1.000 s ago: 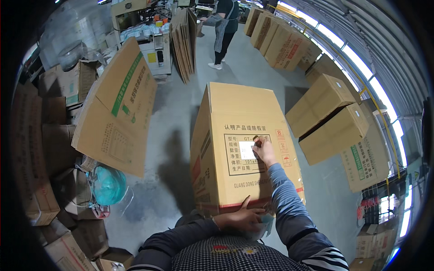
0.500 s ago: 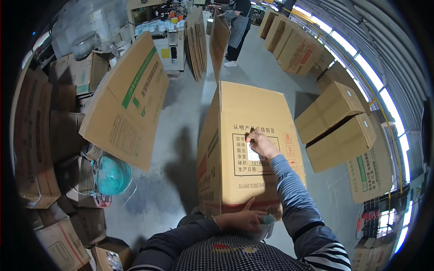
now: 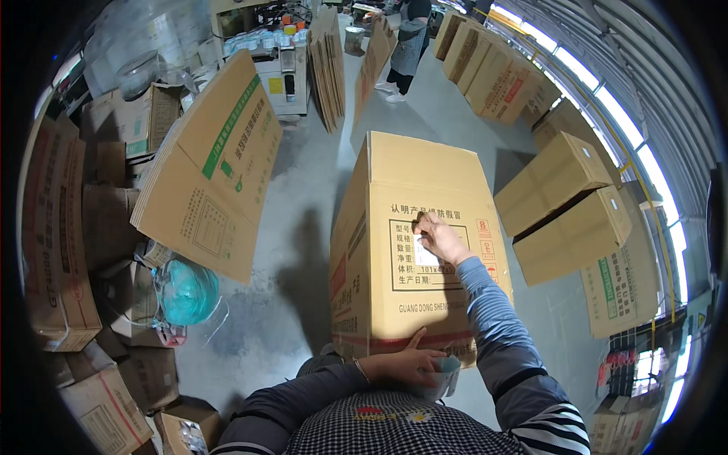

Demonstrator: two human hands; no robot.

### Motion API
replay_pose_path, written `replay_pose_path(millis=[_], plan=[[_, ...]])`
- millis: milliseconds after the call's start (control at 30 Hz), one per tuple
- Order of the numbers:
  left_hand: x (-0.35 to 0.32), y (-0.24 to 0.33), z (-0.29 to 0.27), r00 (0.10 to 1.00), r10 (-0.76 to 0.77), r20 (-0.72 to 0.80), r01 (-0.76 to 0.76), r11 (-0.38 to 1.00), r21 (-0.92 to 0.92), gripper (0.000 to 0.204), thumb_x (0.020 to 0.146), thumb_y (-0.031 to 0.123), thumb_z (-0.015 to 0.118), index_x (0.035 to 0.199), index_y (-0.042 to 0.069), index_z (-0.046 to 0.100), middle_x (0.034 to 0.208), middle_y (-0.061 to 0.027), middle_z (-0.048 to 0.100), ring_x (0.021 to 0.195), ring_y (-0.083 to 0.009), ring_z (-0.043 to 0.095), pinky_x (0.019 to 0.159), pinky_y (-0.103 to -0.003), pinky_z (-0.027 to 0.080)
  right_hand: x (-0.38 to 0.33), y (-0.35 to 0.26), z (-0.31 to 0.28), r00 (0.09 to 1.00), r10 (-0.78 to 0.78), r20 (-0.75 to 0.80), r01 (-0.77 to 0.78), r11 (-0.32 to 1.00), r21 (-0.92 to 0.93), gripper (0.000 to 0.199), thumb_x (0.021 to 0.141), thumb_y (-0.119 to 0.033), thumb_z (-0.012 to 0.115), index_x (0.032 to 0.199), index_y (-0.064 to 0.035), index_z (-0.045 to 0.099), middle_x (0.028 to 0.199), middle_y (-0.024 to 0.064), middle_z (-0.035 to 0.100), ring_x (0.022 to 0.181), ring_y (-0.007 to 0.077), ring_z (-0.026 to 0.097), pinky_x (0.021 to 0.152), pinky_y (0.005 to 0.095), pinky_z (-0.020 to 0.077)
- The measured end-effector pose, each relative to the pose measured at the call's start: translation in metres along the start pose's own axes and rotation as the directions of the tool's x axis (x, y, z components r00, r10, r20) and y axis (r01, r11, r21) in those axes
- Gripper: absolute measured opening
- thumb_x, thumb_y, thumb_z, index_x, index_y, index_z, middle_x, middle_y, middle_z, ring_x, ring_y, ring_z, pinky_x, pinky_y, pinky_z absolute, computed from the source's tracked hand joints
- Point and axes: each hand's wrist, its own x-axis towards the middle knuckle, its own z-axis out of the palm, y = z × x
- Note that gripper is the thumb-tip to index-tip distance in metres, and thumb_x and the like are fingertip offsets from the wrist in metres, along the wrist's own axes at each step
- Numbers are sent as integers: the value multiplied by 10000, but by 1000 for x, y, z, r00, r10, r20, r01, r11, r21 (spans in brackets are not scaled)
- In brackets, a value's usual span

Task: Applying inventory labels and recording data on large cardboard boxes in a manufacturing warehouse.

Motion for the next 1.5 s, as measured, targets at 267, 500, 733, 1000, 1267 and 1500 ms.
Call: replay_pose_path(millis=[267, 500, 733, 1000, 1267, 1500], plan=[[-1, -8, 5, 998, 17, -55, -21, 997, -75, 276, 940, 323, 604, 1010, 97, 746, 1235, -46, 658, 1459, -248, 276, 1043, -656, -240, 17, 8, -6, 972, 95, 213, -131, 979, 159, 257, 731, 58, 682, 945, -64, 607, 993, 98, 548, 890, 265, 576, 801, 343, 497], [-2, 7, -6, 1000, 11, -17, -12, 1000, -24, 254, 931, 313, 624, 1026, 112, 745, 1273, -32, 636, 1467, -240, 256, 1052, -658, -226, 14, 24, 0, 989, 43, 141, -75, 971, 226, 254, 700, 93, 715, 889, -54, 629, 948, 65, 566, 889, 230, 580, 804, 297, 497], [1, -1, -1, 1000, 20, -20, -21, 996, -81, 280, 920, 330, 635, 1048, 102, 735, 1280, -38, 634, 1470, -256, 245, 1048, -657, -232, 8, 14, 5, 991, 133, 12, -130, 943, 306, 173, 734, 78, 714, 796, -62, 634, 925, 40, 575, 870, 186, 566, 759, 293, 476], [-5, -6, 9, 996, 8, -91, -24, 985, -172, 282, 939, 311, 586, 1022, 85, 733, 1322, -47, 608, 1476, -261, 228, 1029, -672, -246, -2, -3, -14, 911, 382, -155, -170, 691, 702, 193, 764, 98, 668, 890, -48, 656, 971, 19, 599, 937, 148, 550, 843, 270, 461], [-2, 2, 3, 999, 18, -39, -20, 999, -47, 310, 947, 348, 573, 1073, 106, 719, 1332, -33, 598, 1470, -236, 236, 1046, -661, -242, -9, -9, 0, 948, 235, -213, -58, 789, 612, 70, 831, -15, 700, 867, -32, 642, 941, 15, 645, 925, 132, 580, 857, 268, 459], [0, 5, 3, 999, 16, -32, -16, 1000, 16, 322, 943, 353, 586, 1050, 85, 728, 1290, -15, 625, 1481, -220, 211, 1040, -662, -243, -16, -5, 14, 961, 168, -221, -122, 971, 207, 440, 721, 93, 703, 1120, -93, 686, 1139, 86, 582, 1101, 251, 549, 952, 332, 467]])
